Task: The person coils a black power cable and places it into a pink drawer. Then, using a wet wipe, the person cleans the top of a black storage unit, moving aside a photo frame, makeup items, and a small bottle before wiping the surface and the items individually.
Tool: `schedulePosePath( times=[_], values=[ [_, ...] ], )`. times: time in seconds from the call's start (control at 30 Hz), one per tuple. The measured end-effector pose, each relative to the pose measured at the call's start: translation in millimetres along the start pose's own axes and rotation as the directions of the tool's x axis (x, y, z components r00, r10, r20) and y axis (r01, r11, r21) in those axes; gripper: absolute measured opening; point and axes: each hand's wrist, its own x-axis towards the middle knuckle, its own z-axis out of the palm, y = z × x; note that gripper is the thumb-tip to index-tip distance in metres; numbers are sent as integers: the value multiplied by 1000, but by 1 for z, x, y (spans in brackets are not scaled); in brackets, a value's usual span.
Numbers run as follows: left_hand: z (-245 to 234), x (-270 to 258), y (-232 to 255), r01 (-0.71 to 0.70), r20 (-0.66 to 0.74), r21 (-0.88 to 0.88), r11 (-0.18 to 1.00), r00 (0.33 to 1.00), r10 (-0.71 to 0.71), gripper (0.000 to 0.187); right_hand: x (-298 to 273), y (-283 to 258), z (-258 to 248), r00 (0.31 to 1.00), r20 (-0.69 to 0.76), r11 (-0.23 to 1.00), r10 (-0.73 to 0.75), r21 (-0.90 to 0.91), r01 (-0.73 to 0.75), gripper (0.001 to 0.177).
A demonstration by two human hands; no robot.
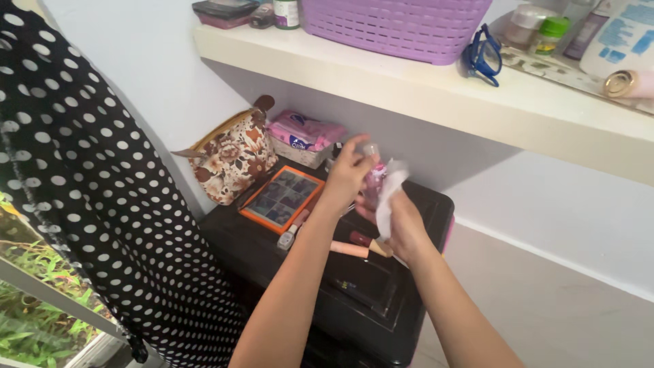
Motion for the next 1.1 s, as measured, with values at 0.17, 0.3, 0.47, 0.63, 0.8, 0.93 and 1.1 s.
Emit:
schedulePosePath(
  times=[0.17,0.3,0.47,0.63,0.8,0.93,1.1],
  values=[
    [5,1,-9,-56,14,0,998,998,56,49,4,11,-28,979,104,956,-176,-220,195,34],
    [17,1,-5,-14,-26,-51,999,1000,13,49,9,4,-48,988,86,991,-132,30,130,38],
    [32,3,-3,64,-23,-159,985,997,-69,49,-3,-1,-57,982,60,976,-181,131,172,34],
    [47,4,-6,102,39,-204,974,995,-96,51,-10,-5,-69,970,-38,966,-240,87,242,24],
    [57,-2,-7,-37,-35,-168,985,999,31,54,-11,-6,-78,974,-36,971,-224,76,226,25],
    [59,-10,-5,-47,-12,-92,995,999,46,52,-12,-6,-80,960,-17,956,-281,82,282,25],
    [75,-12,-8,-92,13,164,982,996,91,49,-23,-27,-88,980,-29,949,-199,243,200,38]
  ],
)
